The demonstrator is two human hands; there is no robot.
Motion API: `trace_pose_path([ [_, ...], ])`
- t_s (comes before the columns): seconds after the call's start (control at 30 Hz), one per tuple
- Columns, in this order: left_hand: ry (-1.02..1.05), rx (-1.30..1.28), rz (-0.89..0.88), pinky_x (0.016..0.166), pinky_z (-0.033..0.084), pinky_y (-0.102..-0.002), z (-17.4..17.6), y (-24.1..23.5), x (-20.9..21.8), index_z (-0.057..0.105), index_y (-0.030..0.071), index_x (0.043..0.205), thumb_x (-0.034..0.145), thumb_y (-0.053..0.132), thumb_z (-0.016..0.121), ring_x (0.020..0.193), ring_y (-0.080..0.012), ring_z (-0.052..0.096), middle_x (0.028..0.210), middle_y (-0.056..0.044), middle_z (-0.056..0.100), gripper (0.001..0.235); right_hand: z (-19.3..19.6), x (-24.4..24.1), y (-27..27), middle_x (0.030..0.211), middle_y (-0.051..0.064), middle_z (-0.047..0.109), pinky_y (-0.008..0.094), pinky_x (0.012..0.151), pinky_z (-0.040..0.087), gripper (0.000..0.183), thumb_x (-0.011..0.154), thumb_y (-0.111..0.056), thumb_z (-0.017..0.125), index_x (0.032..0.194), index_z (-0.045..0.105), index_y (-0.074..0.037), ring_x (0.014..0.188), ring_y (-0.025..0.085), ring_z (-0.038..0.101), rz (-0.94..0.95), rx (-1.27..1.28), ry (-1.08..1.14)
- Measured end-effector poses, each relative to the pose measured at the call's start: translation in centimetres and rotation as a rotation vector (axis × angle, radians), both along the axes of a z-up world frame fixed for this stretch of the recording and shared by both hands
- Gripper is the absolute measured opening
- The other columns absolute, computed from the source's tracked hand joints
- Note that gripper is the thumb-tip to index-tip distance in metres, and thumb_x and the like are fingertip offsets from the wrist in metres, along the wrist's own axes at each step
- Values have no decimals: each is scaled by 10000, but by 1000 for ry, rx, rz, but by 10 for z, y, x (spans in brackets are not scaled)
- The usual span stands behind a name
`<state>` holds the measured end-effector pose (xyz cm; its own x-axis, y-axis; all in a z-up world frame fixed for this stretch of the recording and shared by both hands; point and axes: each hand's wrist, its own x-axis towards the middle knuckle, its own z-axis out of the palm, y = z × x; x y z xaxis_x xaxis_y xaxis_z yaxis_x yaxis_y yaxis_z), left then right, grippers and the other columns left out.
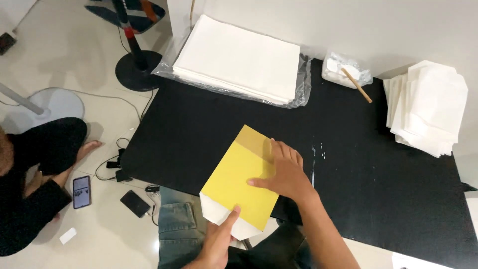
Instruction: Manually assembling paper bags by applying glue and folding paper sheets.
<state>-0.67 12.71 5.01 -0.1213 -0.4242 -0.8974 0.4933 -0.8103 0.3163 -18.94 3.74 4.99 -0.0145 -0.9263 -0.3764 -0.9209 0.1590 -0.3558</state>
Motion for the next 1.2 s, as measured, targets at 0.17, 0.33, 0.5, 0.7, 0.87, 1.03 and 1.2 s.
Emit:
trace_pose_path([
  [0.17, 42, -122, 146, 1084, 490, -457, 19, -3, 6, 456, 260, 1520, 848, 142, 662, 1310, -292, 610, 1474, -74, 637, 713, 8, 13, 46, 1698, 33, 216, 549, 1229, 198, 1121, 759, -626, 756, 1612, 166, -201, 1576, 267, 159, -345, -170, -146],
  [0.33, -71, -239, 22, 1115, 493, -424, 12, -12, 16, 421, 302, 1498, 819, 202, 687, 1309, -230, 591, 1454, -28, 621, 736, -2, 23, 87, 1578, 80, 505, 425, 1058, 588, 1030, 699, -345, 787, 1564, 254, -175, 1368, 240, 614, -697, -151, -936],
  [0.5, 15, -370, -167, 1011, 558, -435, 1, -20, 19, 501, 221, 1415, 752, 231, 722, 1204, -282, 648, 1347, -95, 677, 698, -12, 34, 98, 1327, 111, 664, 439, 927, 610, 733, 708, -129, 833, 1382, 545, -155, 1265, 278, 635, -738, -14, -1438],
  [0.7, -96, -526, -376, 763, 516, -321, -70, -60, 65, 771, -48, 1168, 882, 205, 726, 953, -242, 747, 1106, -158, 824, 385, 17, 4, 100, 1478, 68, 698, 386, 1093, 561, 850, 693, -213, 851, 1476, 526, -153, 1385, 243, 638, -723, 385, -1071],
  [0.87, -400, -612, -858, 806, 577, -303, -28, -64, 57, 682, 188, 1281, 864, 459, 604, 1054, -158, 791, 1228, 7, 818, 503, -28, -7, 107, 1356, 66, 763, 340, 978, 604, 775, 721, -289, 846, 1422, 567, -109, 1199, 199, 734, -543, 214, -1022],
  [1.03, -448, -601, -947, 894, 602, -241, -9, -56, 35, 547, 268, 1343, 900, 539, 504, 1162, -75, 761, 1338, 88, 748, 521, 25, 22, 85, 1268, 43, 784, 399, 994, 631, 560, 812, -403, 680, 1333, 600, -213, 1154, 235, 779, -921, 46, -808],
  [1.2, -565, -621, -891, 784, 617, -218, -8, -58, 26, 562, 255, 1297, 914, 515, 552, 1041, -80, 794, 1275, 97, 780, 463, 14, 15, 83, 1276, 29, 755, 385, 953, 636, 523, 847, -363, 706, 1324, 576, -191, 1124, 222, 761, -988, -93, -724],
])
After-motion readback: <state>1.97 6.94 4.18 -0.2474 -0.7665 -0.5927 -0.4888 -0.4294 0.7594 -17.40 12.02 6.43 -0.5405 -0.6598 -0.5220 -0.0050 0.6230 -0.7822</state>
